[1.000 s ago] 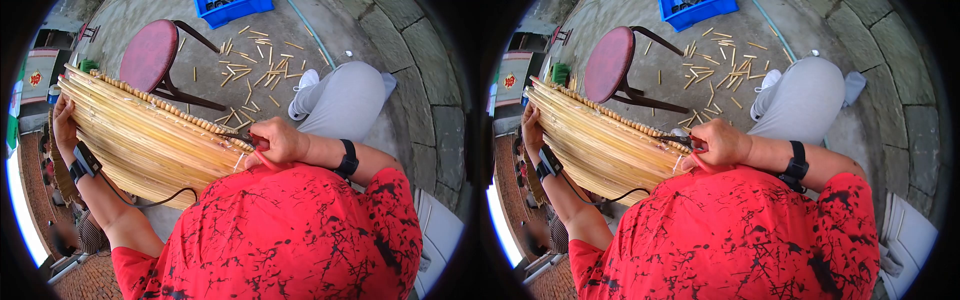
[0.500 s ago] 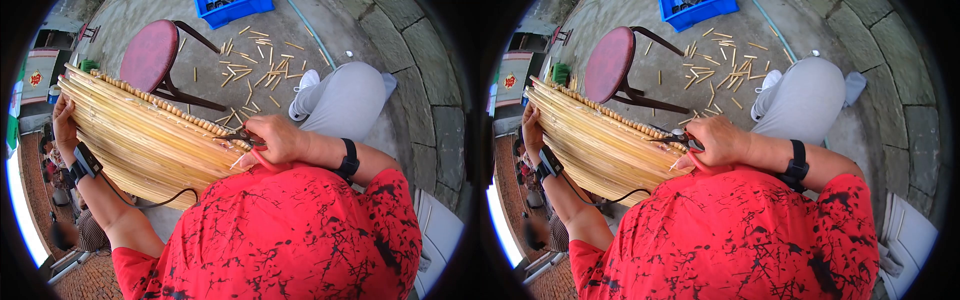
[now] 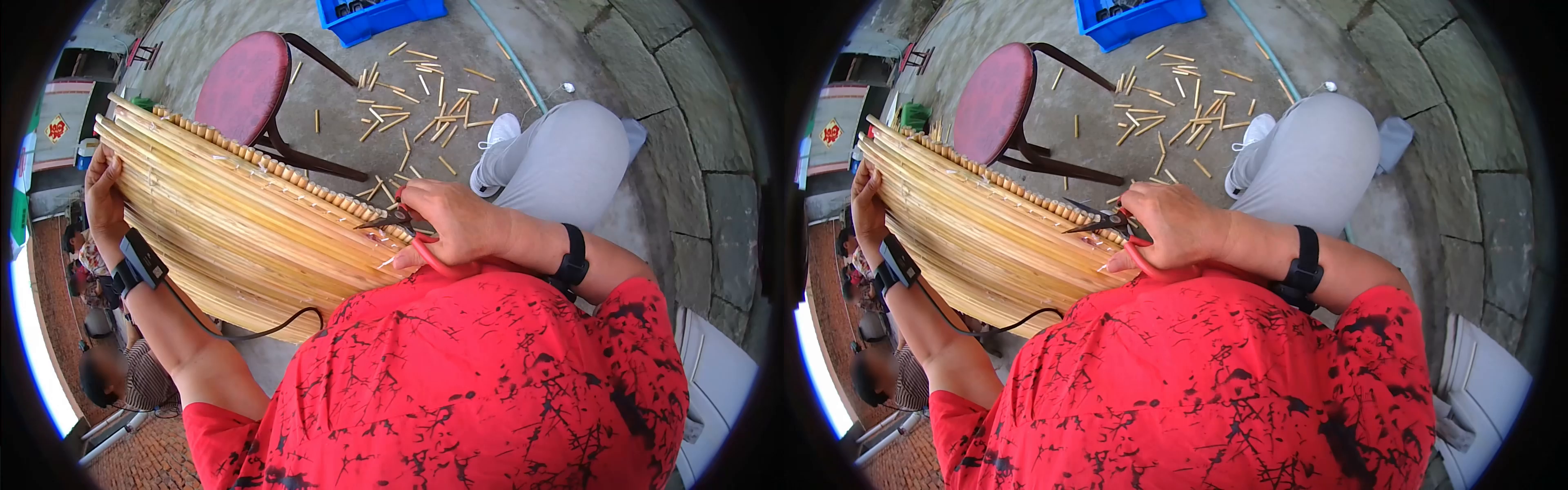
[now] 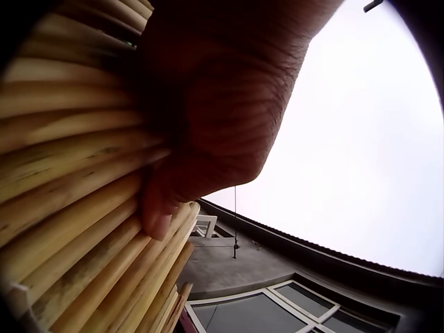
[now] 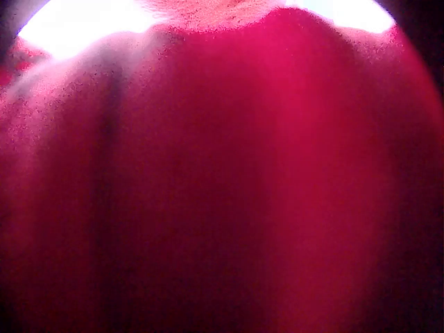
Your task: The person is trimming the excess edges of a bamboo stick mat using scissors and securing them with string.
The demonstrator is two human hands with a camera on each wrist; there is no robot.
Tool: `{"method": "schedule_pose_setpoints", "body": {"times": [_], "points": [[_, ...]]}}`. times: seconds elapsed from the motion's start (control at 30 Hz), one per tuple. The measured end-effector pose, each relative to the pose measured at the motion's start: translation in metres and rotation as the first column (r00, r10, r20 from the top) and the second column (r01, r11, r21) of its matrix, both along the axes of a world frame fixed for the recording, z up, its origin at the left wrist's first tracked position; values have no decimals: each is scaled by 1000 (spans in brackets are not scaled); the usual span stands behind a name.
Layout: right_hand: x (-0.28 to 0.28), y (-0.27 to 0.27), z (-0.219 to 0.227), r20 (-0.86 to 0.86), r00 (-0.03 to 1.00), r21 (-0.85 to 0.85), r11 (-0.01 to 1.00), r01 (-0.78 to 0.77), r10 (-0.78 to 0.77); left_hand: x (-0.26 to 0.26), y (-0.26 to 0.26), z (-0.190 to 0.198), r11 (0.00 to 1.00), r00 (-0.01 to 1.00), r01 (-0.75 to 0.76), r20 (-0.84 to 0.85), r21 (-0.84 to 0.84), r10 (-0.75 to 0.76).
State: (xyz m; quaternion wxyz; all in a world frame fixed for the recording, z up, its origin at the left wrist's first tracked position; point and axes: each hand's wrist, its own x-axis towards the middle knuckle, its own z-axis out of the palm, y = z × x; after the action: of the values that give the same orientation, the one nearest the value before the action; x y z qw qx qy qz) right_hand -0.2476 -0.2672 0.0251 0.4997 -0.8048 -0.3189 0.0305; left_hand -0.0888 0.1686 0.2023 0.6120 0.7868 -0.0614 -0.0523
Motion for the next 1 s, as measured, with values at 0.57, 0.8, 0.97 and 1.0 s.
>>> {"method": "schedule_pose_setpoints", "body": {"times": [0.57,0.8,0.97,1.0], "points": [[-11,1,-5,-284,956,223,975,-12,77,-3,-1,2,1000,1000,-18,2,18,18],[-4,4,-5,-47,999,103,995,2,3,-3,-8,3,1000,1000,0,-6,16,0],[-1,2,12,-30,999,-76,996,42,-45,-4,-15,4,1000,1000,-4,-1,28,4],[-2,2,12,-31,999,-77,996,43,-45,-6,-18,3,1000,1000,-12,1,8,12]]}}
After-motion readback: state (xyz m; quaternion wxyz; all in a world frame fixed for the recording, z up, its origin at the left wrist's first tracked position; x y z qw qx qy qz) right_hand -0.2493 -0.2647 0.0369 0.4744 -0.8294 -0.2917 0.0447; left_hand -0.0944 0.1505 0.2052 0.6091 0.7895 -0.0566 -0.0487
